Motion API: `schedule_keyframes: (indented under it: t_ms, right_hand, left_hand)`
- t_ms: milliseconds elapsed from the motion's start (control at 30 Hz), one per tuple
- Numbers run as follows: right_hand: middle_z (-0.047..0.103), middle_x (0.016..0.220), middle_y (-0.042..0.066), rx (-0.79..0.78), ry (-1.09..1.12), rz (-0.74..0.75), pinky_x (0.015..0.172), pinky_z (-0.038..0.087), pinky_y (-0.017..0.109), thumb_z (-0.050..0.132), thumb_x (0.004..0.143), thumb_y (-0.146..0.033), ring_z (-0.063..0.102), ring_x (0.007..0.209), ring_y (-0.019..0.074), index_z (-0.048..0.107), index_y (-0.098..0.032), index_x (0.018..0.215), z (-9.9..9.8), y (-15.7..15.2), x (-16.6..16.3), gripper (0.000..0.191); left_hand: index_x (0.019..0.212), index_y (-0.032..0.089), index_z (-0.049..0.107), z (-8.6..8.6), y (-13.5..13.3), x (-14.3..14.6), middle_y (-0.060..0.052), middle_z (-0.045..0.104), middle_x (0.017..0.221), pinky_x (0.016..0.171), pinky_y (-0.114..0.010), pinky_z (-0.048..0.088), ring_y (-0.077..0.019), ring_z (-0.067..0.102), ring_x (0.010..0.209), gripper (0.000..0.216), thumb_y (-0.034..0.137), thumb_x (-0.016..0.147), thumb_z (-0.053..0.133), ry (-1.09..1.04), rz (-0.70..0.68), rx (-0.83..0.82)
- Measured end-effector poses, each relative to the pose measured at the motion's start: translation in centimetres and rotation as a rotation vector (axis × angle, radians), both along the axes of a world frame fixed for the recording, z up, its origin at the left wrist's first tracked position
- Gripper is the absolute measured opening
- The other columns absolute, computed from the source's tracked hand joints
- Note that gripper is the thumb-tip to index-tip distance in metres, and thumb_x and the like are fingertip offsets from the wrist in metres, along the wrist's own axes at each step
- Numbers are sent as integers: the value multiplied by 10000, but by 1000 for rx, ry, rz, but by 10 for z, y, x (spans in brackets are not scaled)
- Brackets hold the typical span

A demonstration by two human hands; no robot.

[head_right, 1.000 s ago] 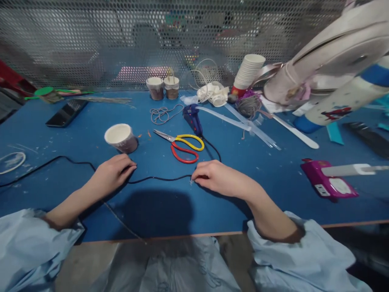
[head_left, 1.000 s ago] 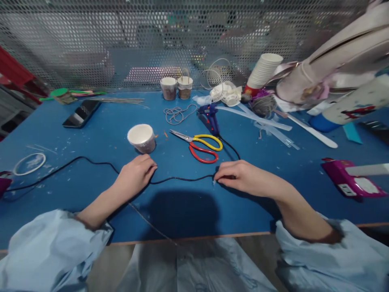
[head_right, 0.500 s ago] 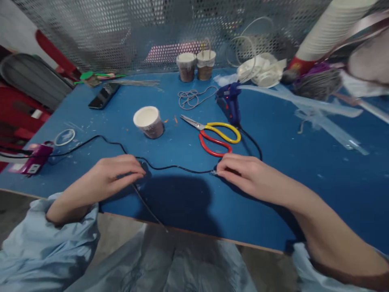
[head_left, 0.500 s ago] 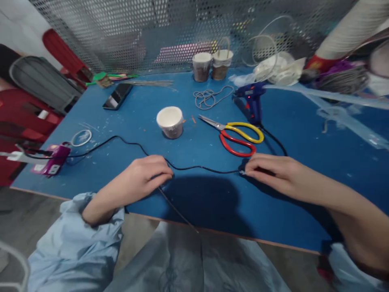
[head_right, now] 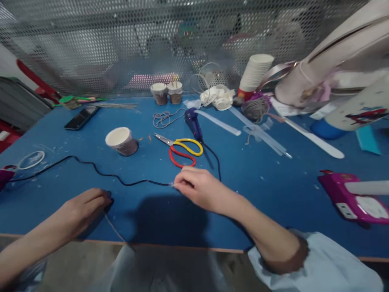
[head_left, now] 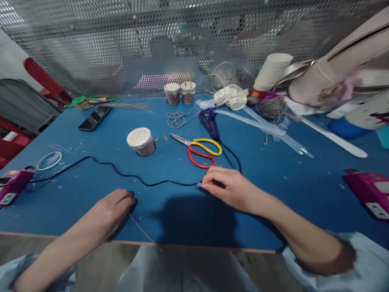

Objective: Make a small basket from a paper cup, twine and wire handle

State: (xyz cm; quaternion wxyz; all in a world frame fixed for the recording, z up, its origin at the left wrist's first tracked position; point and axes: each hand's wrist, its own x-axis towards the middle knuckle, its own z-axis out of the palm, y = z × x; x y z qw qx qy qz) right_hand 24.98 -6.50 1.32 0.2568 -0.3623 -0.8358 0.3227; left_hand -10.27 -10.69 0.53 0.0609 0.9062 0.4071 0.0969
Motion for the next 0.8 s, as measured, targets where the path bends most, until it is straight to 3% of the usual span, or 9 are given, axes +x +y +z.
schedule_keyframes:
  t_ms: [133,267,367,500,633,800]
  right_hand:
    - [565,745,18,-93,107,79,622,411,233,488,930,-246,493,649,116,592,-183,776,-6,-6,1,195]
    - [542,697,-10,-413,251,-66,563,386,221,550,880,-303,461,607,105,597,-184,779,7,-11,-1,163]
    - [525,603,-34,-703,373,-69,527,367,225,587,842,-391,468,550,100,590,-180,774,6,-19,-8,222]
    - [556,575,-30,-952,536,-94,547,404,242,657,775,-514,495,532,103,587,-168,722,-9,-30,-12,358]
    - [573,561,-28,-1106,698,-152,538,414,240,743,696,-539,526,534,108,602,-158,683,-16,-31,-9,406]
    - [577,597,-27,-1237,830,-177,515,401,221,804,656,-457,527,532,95,649,-145,678,-16,-26,-10,349]
  left_hand:
    - [800,191,631,6,4,12,-45,651,737,588,-252,511,-170,626,641,250,175,911,406,-44,102,8]
    - [842,192,632,29,5,59,-36,685,834,687,-223,519,-147,654,750,154,214,915,498,-256,228,-69]
    - [832,194,643,37,2,111,-24,687,820,694,-201,513,-125,650,752,134,161,899,531,-419,185,-85]
    - [838,172,663,24,5,161,-34,686,756,638,-181,511,-111,641,695,180,82,882,512,-536,55,-58]
    - [867,179,685,10,12,173,-47,693,773,649,-208,530,-127,651,715,209,79,875,501,-606,66,-144]
    - [965,202,683,9,11,169,-53,677,837,671,-221,537,-125,648,746,248,70,858,503,-700,92,-234]
